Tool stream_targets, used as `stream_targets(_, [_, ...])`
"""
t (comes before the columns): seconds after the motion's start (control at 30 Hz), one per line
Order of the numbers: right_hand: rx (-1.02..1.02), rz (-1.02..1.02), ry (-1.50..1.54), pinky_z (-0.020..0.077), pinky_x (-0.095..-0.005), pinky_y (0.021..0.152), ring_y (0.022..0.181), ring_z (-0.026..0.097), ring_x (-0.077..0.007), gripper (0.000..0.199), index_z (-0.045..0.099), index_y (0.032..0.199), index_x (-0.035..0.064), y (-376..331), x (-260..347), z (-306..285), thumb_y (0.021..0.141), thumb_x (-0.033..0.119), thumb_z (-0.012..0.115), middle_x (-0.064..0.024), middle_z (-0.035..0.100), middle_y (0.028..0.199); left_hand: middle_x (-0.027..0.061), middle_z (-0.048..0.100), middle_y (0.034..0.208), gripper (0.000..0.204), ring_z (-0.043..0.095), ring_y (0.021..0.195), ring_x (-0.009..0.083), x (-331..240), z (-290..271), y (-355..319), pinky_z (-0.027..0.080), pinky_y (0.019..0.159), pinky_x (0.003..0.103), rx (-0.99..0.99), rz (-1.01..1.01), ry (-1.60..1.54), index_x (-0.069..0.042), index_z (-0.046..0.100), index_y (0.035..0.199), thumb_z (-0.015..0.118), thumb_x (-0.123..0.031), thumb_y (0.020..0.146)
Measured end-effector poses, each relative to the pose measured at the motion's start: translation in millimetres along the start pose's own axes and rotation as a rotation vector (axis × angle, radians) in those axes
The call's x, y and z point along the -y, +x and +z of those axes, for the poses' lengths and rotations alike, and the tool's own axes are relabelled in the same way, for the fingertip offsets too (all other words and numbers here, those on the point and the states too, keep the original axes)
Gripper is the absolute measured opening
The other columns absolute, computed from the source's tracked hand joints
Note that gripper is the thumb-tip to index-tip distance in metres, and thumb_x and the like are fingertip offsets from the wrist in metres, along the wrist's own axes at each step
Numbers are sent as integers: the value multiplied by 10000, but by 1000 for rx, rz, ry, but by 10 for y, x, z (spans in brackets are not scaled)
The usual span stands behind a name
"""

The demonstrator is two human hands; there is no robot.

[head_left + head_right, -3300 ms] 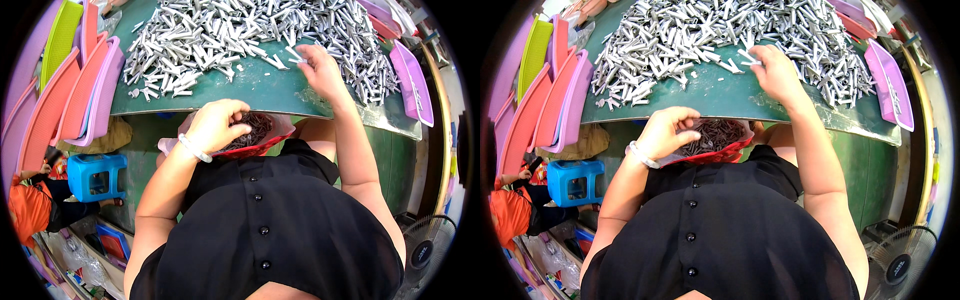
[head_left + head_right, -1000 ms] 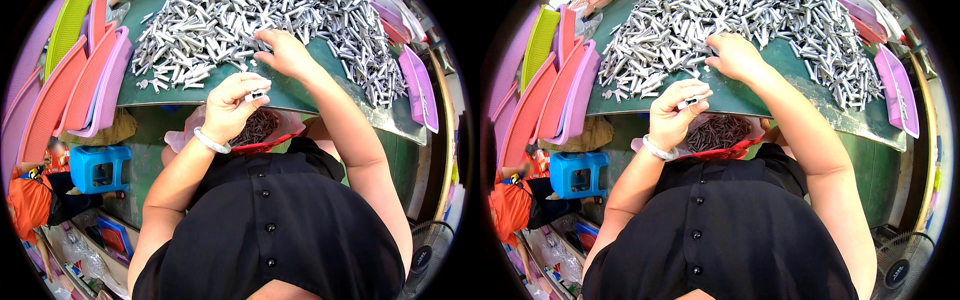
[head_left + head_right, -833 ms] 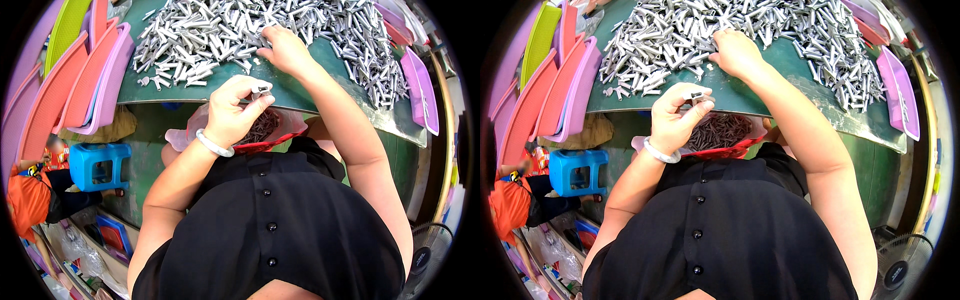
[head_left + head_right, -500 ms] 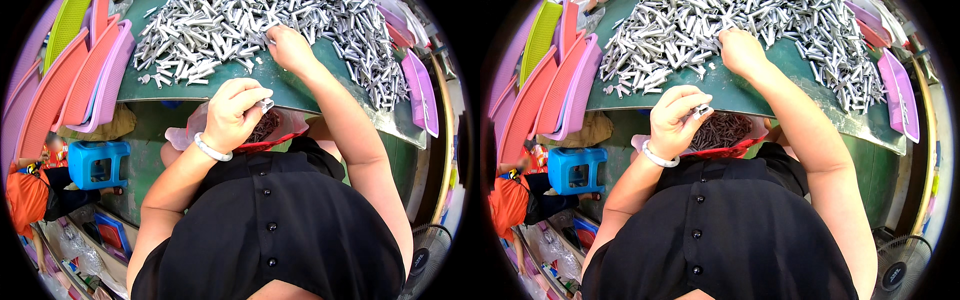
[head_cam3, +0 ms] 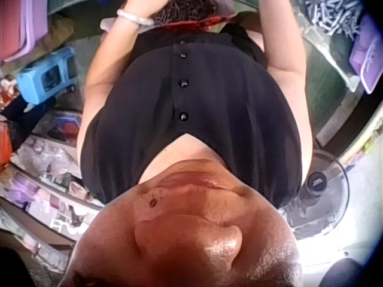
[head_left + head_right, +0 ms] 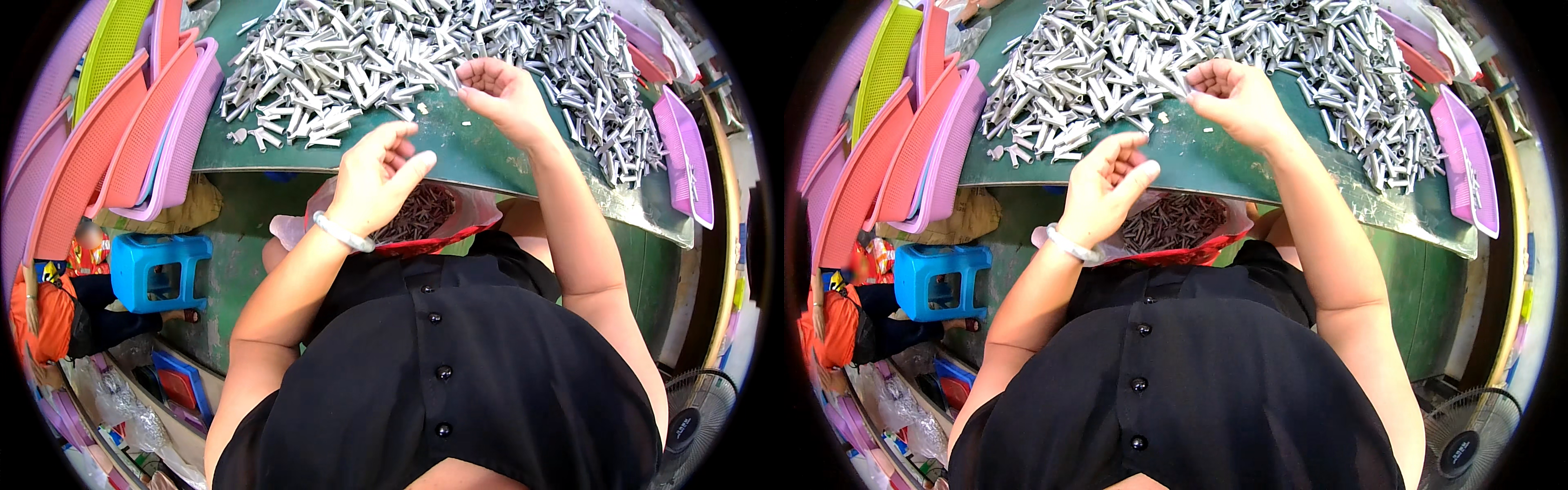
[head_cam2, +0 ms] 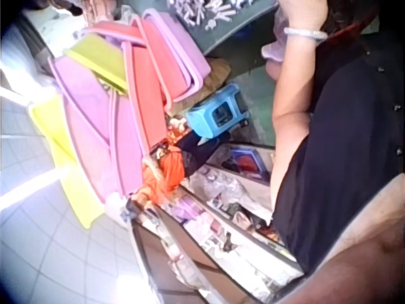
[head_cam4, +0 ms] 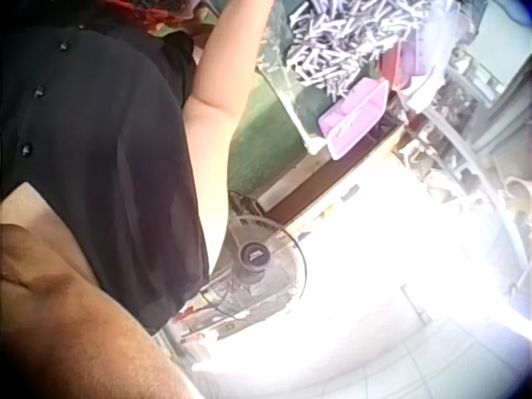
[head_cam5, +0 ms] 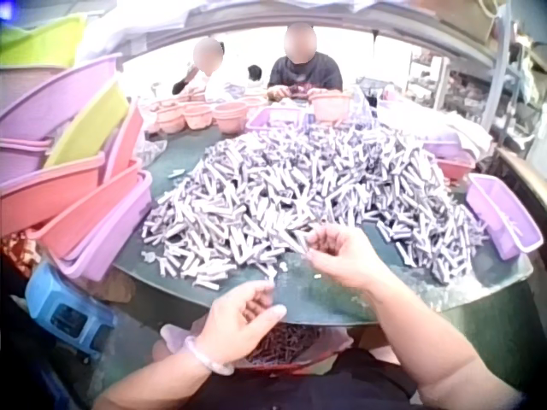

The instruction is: The person sits at a table and repeatedly picks up small metal sleeves and dark rubber grommets, inserting the grommet into the sleeve by hand. The assembled units are placed into a red container below the table.

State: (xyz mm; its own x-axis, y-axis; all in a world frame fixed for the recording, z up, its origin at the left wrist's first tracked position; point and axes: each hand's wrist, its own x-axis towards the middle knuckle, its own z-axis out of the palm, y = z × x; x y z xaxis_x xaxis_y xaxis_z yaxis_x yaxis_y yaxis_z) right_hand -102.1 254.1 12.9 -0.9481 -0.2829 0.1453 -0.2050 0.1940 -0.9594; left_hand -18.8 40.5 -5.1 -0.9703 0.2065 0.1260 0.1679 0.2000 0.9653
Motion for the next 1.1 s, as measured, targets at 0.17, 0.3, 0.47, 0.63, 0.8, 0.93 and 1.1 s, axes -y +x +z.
stream_targets(0.17, [83, -109, 364, 482, -219, 723, 803, 586, -77, 241, 605, 1032, -28, -291, 140, 250, 799, 10, 653, -25, 628, 912, 37, 607, 838, 335, 574, 731, 85, -148, 180, 201, 487, 679, 222, -50, -28, -391, 32, 565, 1078, 711, -143, 832])
stream_targets(0.3, [74, -384, -69, 470, -226, 709, 784, 566, -77, 257, 606, 1049, -6, -373, 147, 293, 796, -17, 645, -22, 611, 903, 67, 637, 883, 274, 595, 758, 86, -115, 226, 211, 507, 661, 232, -84, -41, -490, 13, 561, 1025, 702, -132, 840])
stream_targets(0.47, [-30, -179, 354, 466, -226, 711, 821, 581, -91, 265, 598, 1076, -9, -424, 156, 268, 817, -8, 652, -40, 626, 943, 188, 636, 1043, 235, 660, 878, 258, -35, 130, 168, 556, 785, 331, 59, -143, -873, 16, 526, 1116, 486, -141, 946])
stream_targets(0.63, [-32, -48, 747, 464, -243, 703, 805, 592, -107, 237, 600, 1073, -5, -451, 116, 185, 842, 19, 647, -51, 647, 923, 234, 633, 1072, 380, 631, 991, 351, 183, 24, 206, 530, 879, 405, 260, -370, -1531, 16, 553, 972, 389, -327, 981])
stream_targets(0.8, [-43, 5, 820, 471, -255, 683, 781, 594, -109, 198, 611, 1057, 17, -493, 107, 168, 863, 42, 635, -44, 652, 920, 228, 643, 1071, 483, 608, 1042, 362, 166, 20, 165, 518, 905, 395, 406, -438, -1836, 86, 577, 1028, 379, -352, 980])
stream_targets(0.93, [-37, 26, 840, 476, -255, 679, 776, 595, -112, 193, 614, 1054, 15, -509, 120, 167, 863, 42, 632, -47, 651, 920, 229, 640, 1088, 520, 590, 1078, 372, 166, 28, 138, 502, 931, 401, 463, -443, -1953, 124, 567, 1101, 363, -339, 979])
stream_targets(1.1, [-16, 26, 847, 482, -256, 682, 773, 596, -113, 197, 613, 1052, 6, -513, 126, 194, 860, 43, 634, -49, 649, 924, 232, 630, 1113, 512, 574, 1106, 377, 103, 23, 129, 479, 960, 415, 506, -401, -2020, 127, 549, 1143, 335, -306, 970])
